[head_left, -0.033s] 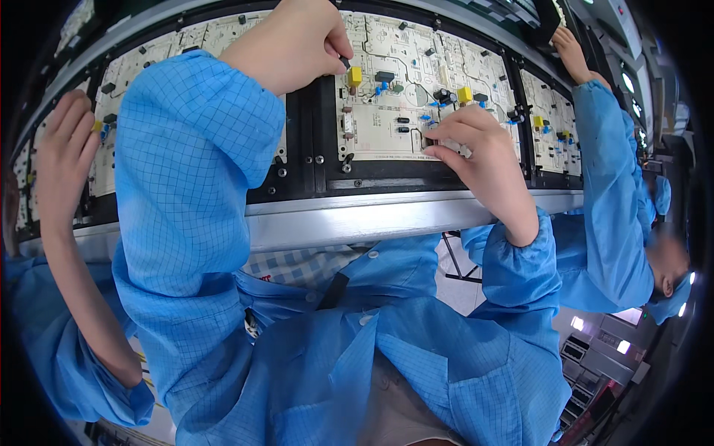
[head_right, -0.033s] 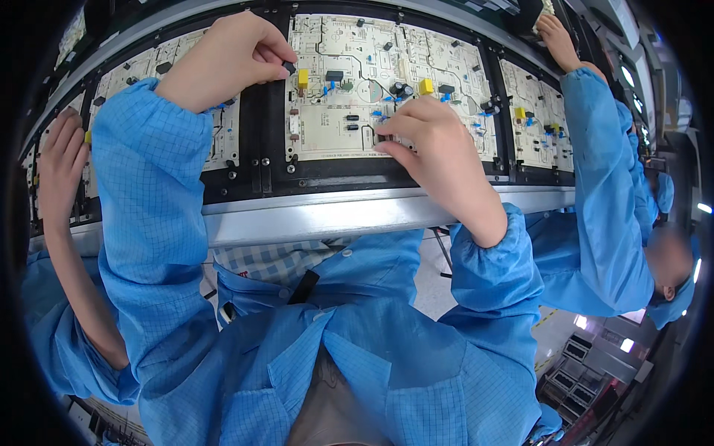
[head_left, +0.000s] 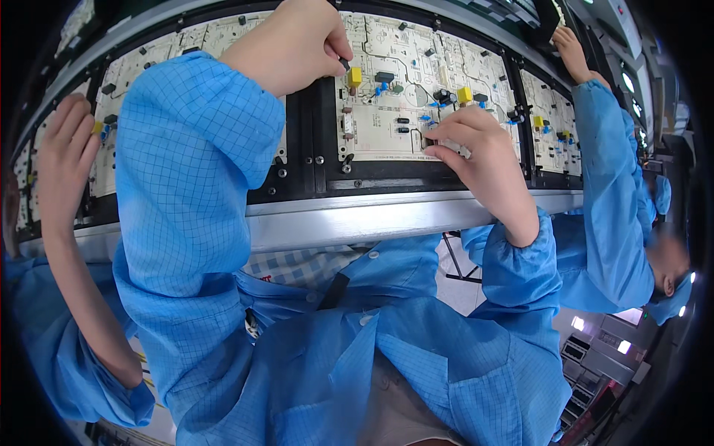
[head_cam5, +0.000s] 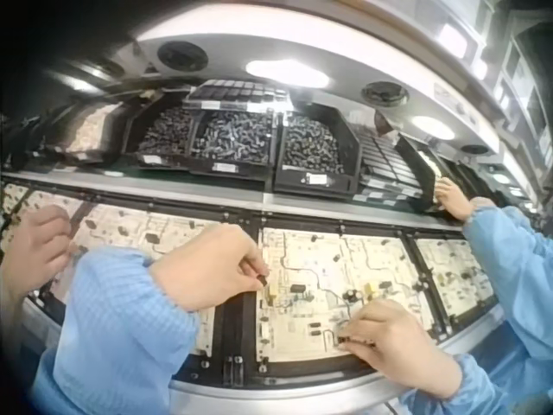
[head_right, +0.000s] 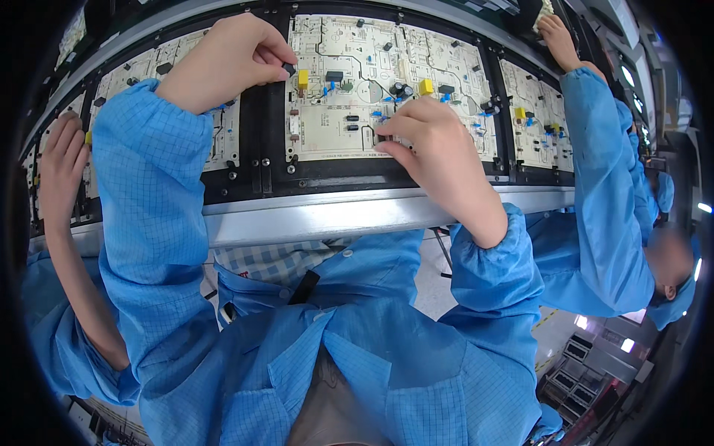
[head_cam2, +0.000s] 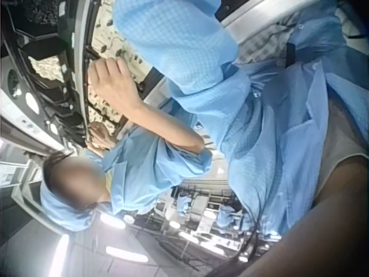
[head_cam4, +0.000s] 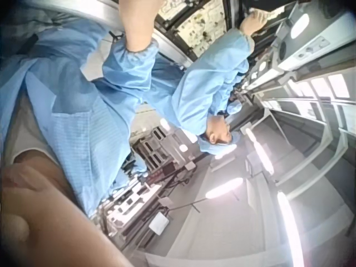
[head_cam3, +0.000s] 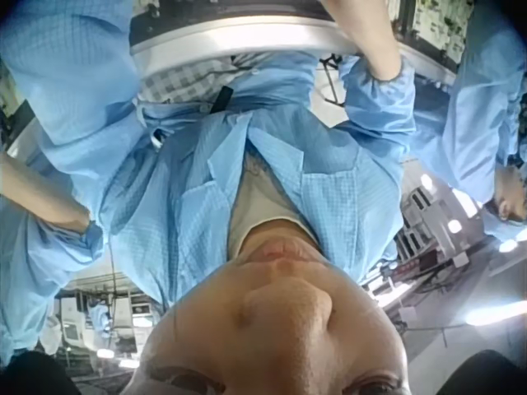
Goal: Manually placing and securing small electronic components onto printed circuit boards on a moving assembly line.
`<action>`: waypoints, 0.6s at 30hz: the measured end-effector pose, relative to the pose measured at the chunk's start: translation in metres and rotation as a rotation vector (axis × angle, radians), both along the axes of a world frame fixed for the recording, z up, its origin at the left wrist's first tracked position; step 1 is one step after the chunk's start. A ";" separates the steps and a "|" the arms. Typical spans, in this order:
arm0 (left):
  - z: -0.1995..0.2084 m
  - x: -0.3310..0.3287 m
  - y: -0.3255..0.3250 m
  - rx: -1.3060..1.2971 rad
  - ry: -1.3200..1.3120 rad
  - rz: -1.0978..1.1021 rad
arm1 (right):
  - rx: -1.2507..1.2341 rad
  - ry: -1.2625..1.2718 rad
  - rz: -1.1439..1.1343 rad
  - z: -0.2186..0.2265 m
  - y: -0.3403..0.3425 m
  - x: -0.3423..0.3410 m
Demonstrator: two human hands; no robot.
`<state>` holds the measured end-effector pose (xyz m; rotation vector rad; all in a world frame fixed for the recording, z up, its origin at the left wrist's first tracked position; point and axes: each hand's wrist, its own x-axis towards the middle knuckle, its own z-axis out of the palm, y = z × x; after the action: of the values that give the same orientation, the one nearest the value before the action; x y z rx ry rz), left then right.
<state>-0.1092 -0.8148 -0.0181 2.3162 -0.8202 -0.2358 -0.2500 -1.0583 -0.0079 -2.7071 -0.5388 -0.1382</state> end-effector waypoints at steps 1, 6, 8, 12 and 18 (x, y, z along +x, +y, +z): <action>-0.002 0.001 0.001 -0.006 -0.014 -0.018 | -0.038 -0.011 0.015 0.001 0.001 0.000; 0.009 -0.004 0.000 0.018 -0.008 -0.009 | 0.018 -0.044 -0.057 -0.006 0.004 -0.005; 0.006 -0.003 0.001 -0.004 0.011 -0.020 | 0.065 -0.033 -0.100 -0.008 0.004 -0.007; 0.006 -0.002 -0.004 0.011 0.049 -0.037 | 0.138 -0.082 -0.105 -0.017 0.002 -0.009; 0.007 -0.004 -0.009 0.064 0.104 -0.018 | 0.031 -0.089 -0.067 -0.005 0.005 -0.007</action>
<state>-0.1131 -0.8235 -0.0113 2.3348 -0.7925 -0.3925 -0.2567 -1.0535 -0.0130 -2.6999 -0.4676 -0.2843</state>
